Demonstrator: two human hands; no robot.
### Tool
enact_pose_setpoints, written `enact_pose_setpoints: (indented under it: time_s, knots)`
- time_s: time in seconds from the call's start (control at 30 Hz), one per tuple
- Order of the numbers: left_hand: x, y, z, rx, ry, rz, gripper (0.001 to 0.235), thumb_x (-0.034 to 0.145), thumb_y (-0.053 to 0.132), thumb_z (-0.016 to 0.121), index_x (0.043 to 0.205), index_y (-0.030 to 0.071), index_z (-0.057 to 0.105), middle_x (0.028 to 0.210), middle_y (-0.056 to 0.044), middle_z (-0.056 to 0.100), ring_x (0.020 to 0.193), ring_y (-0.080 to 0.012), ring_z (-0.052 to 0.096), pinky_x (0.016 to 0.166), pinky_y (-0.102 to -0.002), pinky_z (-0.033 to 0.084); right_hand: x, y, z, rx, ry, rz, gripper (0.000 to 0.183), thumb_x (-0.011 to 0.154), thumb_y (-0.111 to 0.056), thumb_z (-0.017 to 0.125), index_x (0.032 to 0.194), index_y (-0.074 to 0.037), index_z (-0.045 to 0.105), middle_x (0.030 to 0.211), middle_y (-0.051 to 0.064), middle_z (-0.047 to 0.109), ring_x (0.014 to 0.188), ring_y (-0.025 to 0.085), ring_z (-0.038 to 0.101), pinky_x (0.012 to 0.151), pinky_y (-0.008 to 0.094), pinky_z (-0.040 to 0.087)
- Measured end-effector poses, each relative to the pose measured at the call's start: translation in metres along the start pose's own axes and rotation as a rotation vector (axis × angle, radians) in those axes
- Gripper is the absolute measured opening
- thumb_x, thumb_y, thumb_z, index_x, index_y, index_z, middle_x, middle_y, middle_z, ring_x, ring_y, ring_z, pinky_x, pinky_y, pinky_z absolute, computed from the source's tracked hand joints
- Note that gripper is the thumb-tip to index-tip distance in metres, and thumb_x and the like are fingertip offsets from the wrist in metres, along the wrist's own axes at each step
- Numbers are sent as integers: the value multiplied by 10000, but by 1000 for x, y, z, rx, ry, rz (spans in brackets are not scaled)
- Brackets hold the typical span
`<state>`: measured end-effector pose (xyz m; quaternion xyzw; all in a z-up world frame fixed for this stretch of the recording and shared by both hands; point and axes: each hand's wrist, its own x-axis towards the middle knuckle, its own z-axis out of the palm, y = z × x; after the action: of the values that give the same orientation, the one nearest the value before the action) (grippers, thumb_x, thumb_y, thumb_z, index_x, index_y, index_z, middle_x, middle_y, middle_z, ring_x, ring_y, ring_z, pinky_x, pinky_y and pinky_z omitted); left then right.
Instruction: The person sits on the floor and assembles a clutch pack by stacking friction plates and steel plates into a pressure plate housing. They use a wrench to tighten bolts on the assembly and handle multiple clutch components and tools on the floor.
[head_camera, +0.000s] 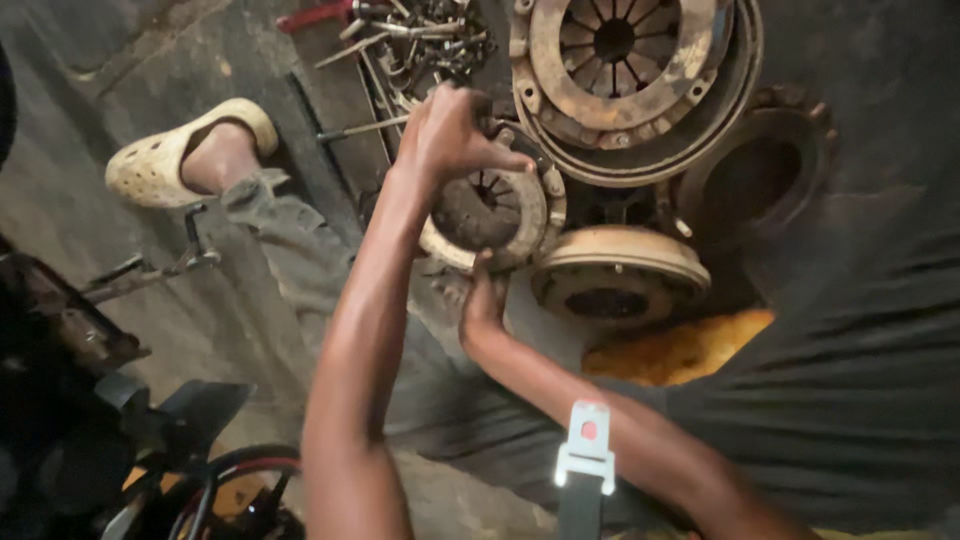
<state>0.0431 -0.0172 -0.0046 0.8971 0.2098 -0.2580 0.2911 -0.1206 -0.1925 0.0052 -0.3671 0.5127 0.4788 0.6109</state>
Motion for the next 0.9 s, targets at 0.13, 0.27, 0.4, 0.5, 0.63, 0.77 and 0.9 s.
enact_pose_setpoints:
  time_s: [0.13,0.27,0.4,0.5,0.63,0.77,0.9]
  knots:
    - [-6,1,9,299,4,57,835,542,757,960,965,55,798,878,-216,730,834,-406,708,716,-511,550,1,5,-1,110,-161,60,619,1040,-516,437,1514,-126,365,1434,95,510,1167,285,576,943,515,483]
    - [3,7,-1,218,-9,68,886,506,723,960,1061,54,784,831,-199,731,800,-405,707,701,-508,546,11,2,11,31,-137,46,643,1021,-530,423,1540,-166,320,1499,81,480,1262,281,586,1010,499,470]
    - [2,3,1,108,85,164,924,490,677,966,1102,13,770,828,-173,751,780,-383,724,708,-481,560,24,9,2,138,-217,79,705,1019,-550,419,1545,-90,318,1495,118,492,1274,343,596,1045,517,476]
    - [2,-1,1,81,-14,114,815,531,645,979,1014,21,773,795,-166,740,768,-371,726,717,-472,566,32,8,-9,9,-182,164,720,1028,-571,375,1534,-59,349,1410,133,589,1222,320,639,988,473,503]
    - [-4,-6,6,12,-18,10,743,522,601,1004,858,5,713,748,-175,705,725,-368,704,689,-472,550,30,0,-27,-206,-142,258,575,1054,-471,398,1438,-45,454,1225,165,693,1052,294,706,868,420,562]
    - [-8,-14,18,-74,29,6,713,505,565,1002,853,22,698,737,-148,710,716,-351,704,652,-463,543,-11,-16,-56,-614,-435,180,455,1062,-380,488,1226,12,651,1069,146,731,896,211,694,778,363,552]
    - [-1,-20,17,-66,39,81,750,518,549,1017,878,-4,661,868,-172,705,833,-387,689,694,-481,534,-53,-74,-68,-1019,-765,36,383,1060,-337,559,1173,6,684,1016,120,715,904,153,649,805,329,533]
